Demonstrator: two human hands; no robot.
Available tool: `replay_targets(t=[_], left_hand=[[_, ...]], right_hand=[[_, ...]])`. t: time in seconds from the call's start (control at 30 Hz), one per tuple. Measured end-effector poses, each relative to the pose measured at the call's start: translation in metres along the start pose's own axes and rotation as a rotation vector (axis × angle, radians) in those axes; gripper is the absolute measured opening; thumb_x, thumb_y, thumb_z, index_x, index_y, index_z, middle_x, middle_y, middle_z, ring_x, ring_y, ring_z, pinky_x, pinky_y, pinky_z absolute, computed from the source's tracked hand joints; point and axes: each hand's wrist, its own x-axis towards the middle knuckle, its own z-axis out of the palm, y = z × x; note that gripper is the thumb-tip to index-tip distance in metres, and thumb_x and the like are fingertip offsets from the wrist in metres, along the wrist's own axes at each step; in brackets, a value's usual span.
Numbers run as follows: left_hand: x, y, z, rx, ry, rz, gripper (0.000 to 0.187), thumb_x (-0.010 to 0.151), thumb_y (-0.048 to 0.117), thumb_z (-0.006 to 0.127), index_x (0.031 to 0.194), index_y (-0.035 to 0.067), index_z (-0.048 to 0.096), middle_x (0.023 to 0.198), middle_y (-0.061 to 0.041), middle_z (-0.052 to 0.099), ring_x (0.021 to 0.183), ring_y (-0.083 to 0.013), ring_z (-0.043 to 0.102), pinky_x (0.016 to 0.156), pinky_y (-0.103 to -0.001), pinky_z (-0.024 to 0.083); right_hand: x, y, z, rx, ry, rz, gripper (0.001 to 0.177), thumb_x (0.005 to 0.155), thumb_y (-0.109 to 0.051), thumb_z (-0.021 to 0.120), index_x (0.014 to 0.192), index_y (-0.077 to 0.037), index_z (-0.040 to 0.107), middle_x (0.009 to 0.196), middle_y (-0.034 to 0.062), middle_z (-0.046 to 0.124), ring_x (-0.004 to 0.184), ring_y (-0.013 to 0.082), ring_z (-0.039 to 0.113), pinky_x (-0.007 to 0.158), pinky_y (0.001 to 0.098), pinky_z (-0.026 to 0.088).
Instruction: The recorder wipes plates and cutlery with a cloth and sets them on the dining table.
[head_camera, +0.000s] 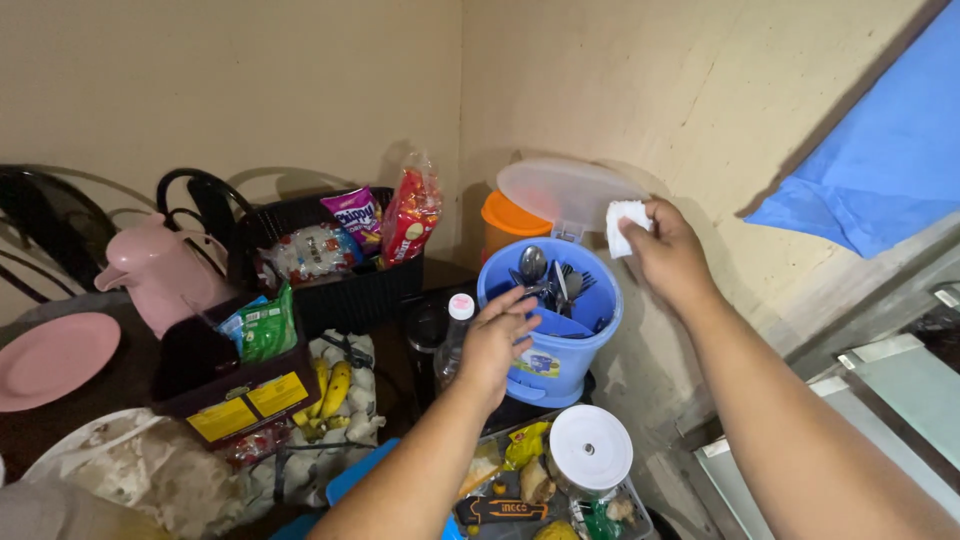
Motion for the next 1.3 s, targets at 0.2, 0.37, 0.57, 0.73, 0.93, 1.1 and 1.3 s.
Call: replay_targets(t=[0.2,0.37,0.57,0.73,0.93,1.1,1.3], left_hand=[[0.007,0.008,0.006,0.048,0.036,0.065,0.068,0.1,0.052,0.039,0.157,0.015,0.037,0.158,-0.012,0.047,0.147,-0.0313,0.041,0.119,-0.048,0.029],[0.008,0.0,0.003,0.08,0.062,0.052,0.076,0.098,0.059,0.039,0.157,0.012,0.033,0.162,-0.01,0.041,0.151,-0.0317,0.035,0.12,-0.05,0.026],[-0.002,-0.001,0.007,0.114,0.109,0.113,0.076,0.096,0.058,0.044,0.155,0.011,0.039,0.16,-0.012,0.043,0.147,-0.0331,0.042,0.117,-0.048,0.035],[-0.003,-0.002,0.006,0.141,0.091,0.145,0.076,0.097,0.059,0.041,0.155,0.011,0.04,0.16,-0.012,0.044,0.145,-0.032,0.046,0.115,-0.047,0.038],[-0.002,0.0,0.002,0.081,0.081,0.127,0.072,0.098,0.056,0.041,0.156,0.012,0.039,0.162,-0.009,0.041,0.146,-0.0308,0.045,0.116,-0.047,0.036],[-0.007,0.008,0.003,0.071,0.074,0.088,0.075,0.097,0.058,0.043,0.157,0.013,0.035,0.163,-0.008,0.039,0.145,-0.0303,0.047,0.115,-0.047,0.037],[-0.014,0.014,-0.006,0.08,0.022,0.076,0.078,0.095,0.061,0.04,0.159,0.018,0.032,0.164,-0.007,0.039,0.144,-0.0298,0.048,0.115,-0.048,0.037]], right_hand=[[0.036,0.049,-0.007,-0.374,0.02,-0.328,0.03,0.094,-0.022,0.073,0.114,-0.001,0.066,0.134,0.0196,0.062,0.117,0.0317,0.063,0.097,0.0375,0.05],[0.039,0.034,-0.011,-0.51,0.028,-0.366,0.033,0.092,-0.022,0.073,0.115,0.0,0.065,0.132,0.0221,0.061,0.118,0.037,0.061,0.098,0.0405,0.05],[0.017,0.004,0.002,-0.531,-0.04,-0.253,0.031,0.092,-0.024,0.072,0.114,-0.004,0.066,0.115,0.0196,0.067,0.097,0.0322,0.067,0.084,0.0397,0.054],[0.006,-0.012,0.012,-0.532,-0.172,-0.127,0.026,0.092,-0.027,0.071,0.112,-0.011,0.069,0.091,0.0139,0.074,0.077,0.027,0.071,0.072,0.0387,0.056],[0.011,-0.006,0.022,-0.576,-0.237,-0.227,0.026,0.091,-0.025,0.071,0.112,-0.01,0.069,0.096,0.015,0.075,0.084,0.0291,0.072,0.076,0.0396,0.056],[0.011,0.006,0.041,-0.552,-0.285,-0.346,0.035,0.088,-0.019,0.07,0.122,-0.01,0.067,0.11,0.0169,0.074,0.1,0.0343,0.071,0.086,0.0407,0.054],[0.021,0.026,0.066,-0.504,-0.319,-0.248,0.035,0.086,-0.016,0.066,0.121,-0.011,0.07,0.116,0.0153,0.074,0.105,0.0296,0.071,0.093,0.0381,0.054]])
